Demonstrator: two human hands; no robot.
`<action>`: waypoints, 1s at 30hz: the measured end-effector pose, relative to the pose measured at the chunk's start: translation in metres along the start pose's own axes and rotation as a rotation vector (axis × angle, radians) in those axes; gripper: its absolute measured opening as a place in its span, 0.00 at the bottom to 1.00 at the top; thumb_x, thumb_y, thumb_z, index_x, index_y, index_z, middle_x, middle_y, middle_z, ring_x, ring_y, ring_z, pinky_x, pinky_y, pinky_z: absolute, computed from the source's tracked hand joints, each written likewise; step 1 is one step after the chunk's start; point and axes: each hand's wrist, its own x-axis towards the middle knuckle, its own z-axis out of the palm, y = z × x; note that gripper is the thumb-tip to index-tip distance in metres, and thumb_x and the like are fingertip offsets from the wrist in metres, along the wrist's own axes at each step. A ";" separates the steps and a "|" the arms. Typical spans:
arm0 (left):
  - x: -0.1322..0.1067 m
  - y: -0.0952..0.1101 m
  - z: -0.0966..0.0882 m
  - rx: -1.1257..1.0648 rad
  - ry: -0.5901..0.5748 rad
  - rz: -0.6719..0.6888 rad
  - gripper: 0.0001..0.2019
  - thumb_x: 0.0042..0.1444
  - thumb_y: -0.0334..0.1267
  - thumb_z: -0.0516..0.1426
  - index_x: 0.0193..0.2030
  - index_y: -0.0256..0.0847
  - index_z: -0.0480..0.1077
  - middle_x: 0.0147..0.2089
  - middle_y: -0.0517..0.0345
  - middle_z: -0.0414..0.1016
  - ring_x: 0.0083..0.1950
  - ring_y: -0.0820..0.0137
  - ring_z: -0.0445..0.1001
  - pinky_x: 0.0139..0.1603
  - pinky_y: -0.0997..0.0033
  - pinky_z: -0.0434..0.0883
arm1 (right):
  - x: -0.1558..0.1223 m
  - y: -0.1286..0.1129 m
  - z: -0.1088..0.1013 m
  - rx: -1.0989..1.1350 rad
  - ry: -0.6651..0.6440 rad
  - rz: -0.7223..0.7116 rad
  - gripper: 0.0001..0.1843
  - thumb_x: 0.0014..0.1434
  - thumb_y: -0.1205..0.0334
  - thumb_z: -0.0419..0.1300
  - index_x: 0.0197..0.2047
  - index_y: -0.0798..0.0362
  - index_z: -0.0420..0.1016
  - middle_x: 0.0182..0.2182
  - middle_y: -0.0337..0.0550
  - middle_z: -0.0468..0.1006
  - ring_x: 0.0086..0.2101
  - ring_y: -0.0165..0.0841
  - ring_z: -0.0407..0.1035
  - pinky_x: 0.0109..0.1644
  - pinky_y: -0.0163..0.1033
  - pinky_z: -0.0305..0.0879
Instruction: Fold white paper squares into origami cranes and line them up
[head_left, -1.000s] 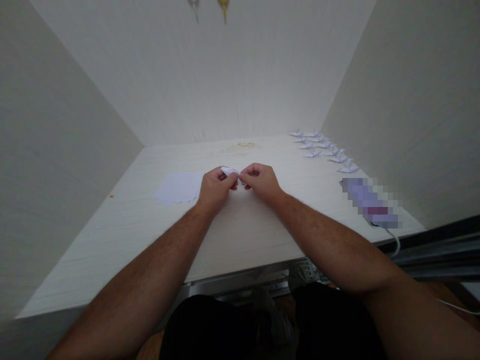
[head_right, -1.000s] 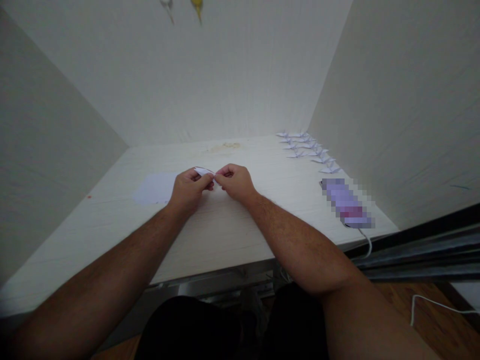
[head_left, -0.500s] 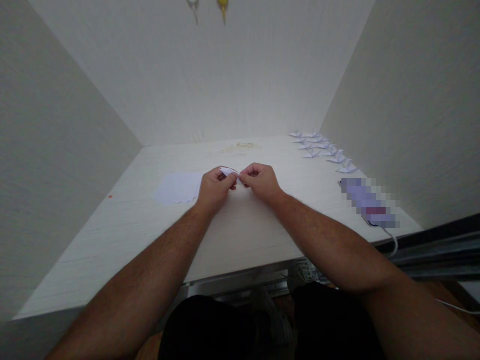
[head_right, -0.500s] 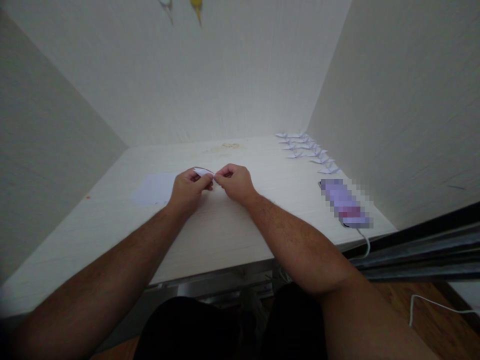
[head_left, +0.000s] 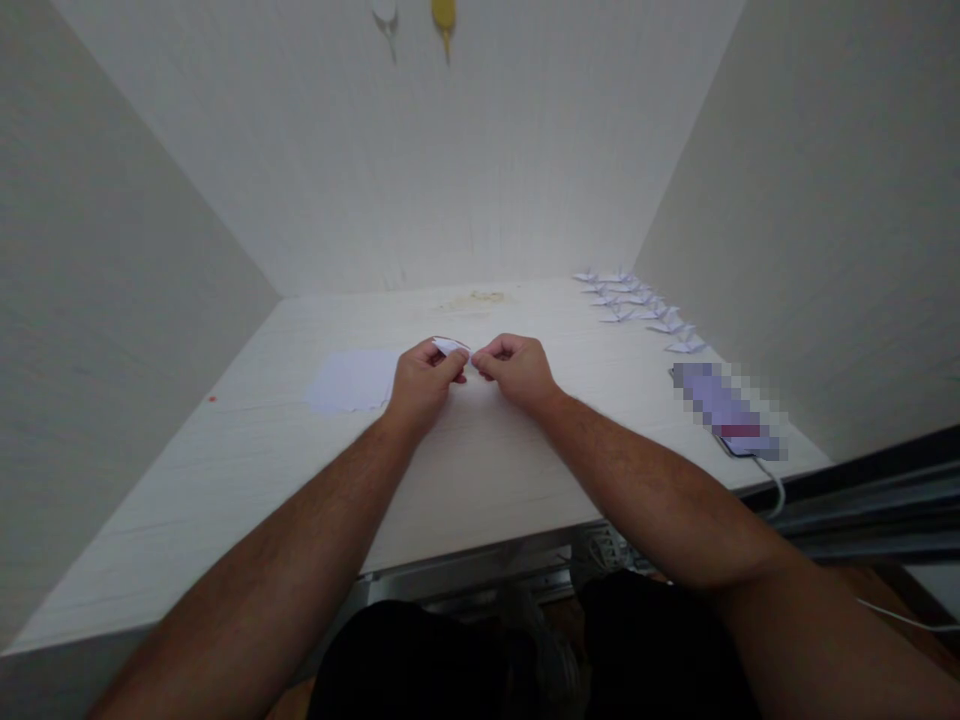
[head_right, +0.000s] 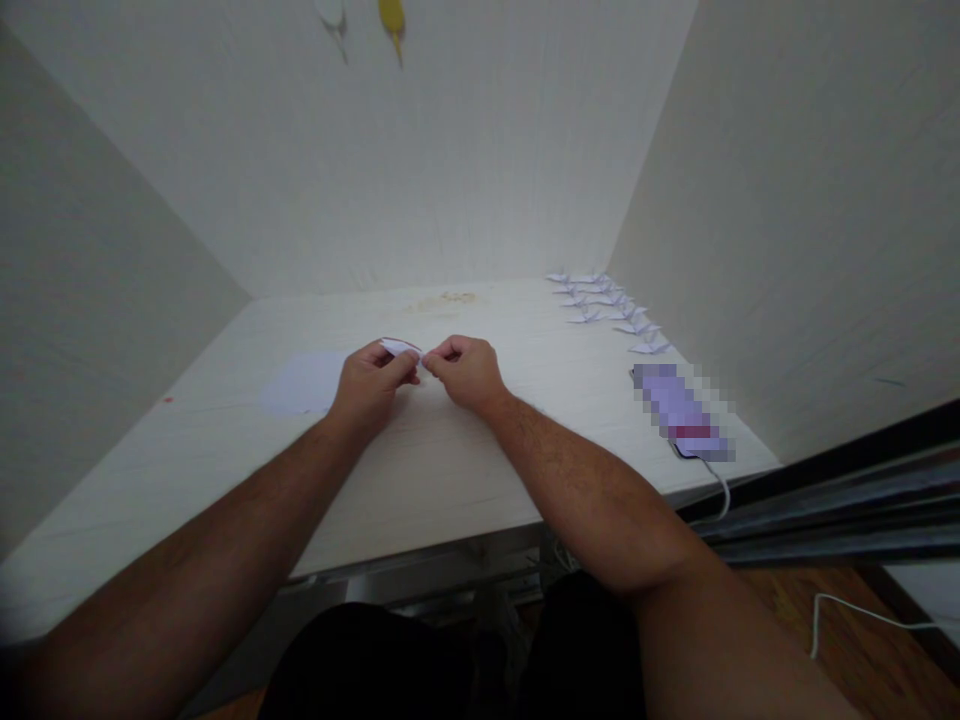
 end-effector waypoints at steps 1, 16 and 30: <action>0.000 0.001 0.000 -0.005 0.000 0.001 0.08 0.47 0.39 0.64 0.32 0.37 0.76 0.25 0.58 0.74 0.26 0.73 0.71 0.31 0.72 0.70 | 0.000 0.000 0.000 -0.008 0.004 -0.002 0.09 0.48 0.58 0.65 0.24 0.54 0.74 0.20 0.37 0.75 0.23 0.27 0.67 0.28 0.33 0.63; 0.001 0.002 -0.001 -0.073 -0.042 -0.052 0.10 0.42 0.40 0.67 0.29 0.36 0.76 0.24 0.58 0.74 0.26 0.73 0.71 0.31 0.72 0.69 | -0.006 0.001 0.002 -0.137 -0.032 -0.162 0.09 0.52 0.57 0.62 0.26 0.54 0.73 0.21 0.37 0.74 0.24 0.27 0.65 0.29 0.33 0.60; 0.001 0.003 0.003 -0.274 -0.016 -0.118 0.08 0.38 0.36 0.67 0.25 0.35 0.75 0.24 0.58 0.73 0.25 0.75 0.68 0.30 0.72 0.66 | -0.008 -0.007 0.002 -0.164 -0.005 -0.172 0.08 0.51 0.61 0.61 0.23 0.53 0.70 0.18 0.34 0.70 0.22 0.26 0.63 0.27 0.32 0.56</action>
